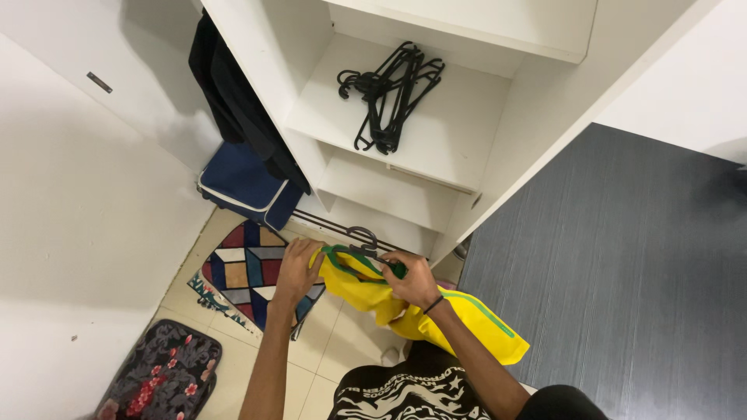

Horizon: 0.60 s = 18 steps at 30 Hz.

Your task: The person irons a yellow polo shirt on an ironing board, smoothing the body and sleeves with an electric iron. After ironing, they place the shirt on a hanger and hang it in a closet.

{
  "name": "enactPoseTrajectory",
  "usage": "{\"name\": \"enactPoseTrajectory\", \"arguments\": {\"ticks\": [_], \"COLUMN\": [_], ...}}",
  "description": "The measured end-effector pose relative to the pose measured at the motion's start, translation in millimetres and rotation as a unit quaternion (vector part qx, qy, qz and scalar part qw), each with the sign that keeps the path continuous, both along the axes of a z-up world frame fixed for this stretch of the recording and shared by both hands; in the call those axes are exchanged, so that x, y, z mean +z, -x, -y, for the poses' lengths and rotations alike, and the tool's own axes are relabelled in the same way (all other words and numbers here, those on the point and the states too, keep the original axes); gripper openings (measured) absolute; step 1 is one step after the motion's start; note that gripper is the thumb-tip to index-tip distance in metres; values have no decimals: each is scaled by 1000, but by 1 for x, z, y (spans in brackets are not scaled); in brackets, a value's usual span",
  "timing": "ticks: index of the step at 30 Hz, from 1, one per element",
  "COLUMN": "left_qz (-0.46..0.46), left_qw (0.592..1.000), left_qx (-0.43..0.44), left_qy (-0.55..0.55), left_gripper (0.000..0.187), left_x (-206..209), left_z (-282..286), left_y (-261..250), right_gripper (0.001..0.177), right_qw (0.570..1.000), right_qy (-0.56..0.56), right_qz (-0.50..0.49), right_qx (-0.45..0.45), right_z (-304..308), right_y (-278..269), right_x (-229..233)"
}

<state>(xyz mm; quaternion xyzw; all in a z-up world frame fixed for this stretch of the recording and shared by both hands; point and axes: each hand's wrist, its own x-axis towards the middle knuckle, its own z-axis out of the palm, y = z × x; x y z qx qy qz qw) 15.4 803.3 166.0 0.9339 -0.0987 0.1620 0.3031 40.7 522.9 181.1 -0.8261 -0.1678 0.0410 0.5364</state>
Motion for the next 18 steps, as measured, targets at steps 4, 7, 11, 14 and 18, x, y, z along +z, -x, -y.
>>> {"name": "enactPoseTrajectory", "arguments": {"ticks": [4,7,11,14,18], "left_qz": [-30,-42,-23,-40,-54], "left_qw": [999,998,997,996,995], "left_qx": [-31,-41,-69,-76,-73], "left_qy": [11,13,15,30,34], "left_gripper": [21,19,18,18,19], "left_x": [18,22,15,6,2], "left_z": [-17,-30,-60,-85,-121], "left_y": [-16,-34,-66,-79,-104], "right_gripper": [22,23,31,41,27], "right_qw": [1000,990,993,990,987], "right_qy": [-13,-23,17,-10,52], "right_qz": [-8,-141,-98,-45,-22], "right_qx": [0,-7,61,137,152], "right_z": [-16,-30,-43,-48,-70], "right_y": [-18,-30,-56,-79,-103], "right_x": [9,13,13,8,4]}}
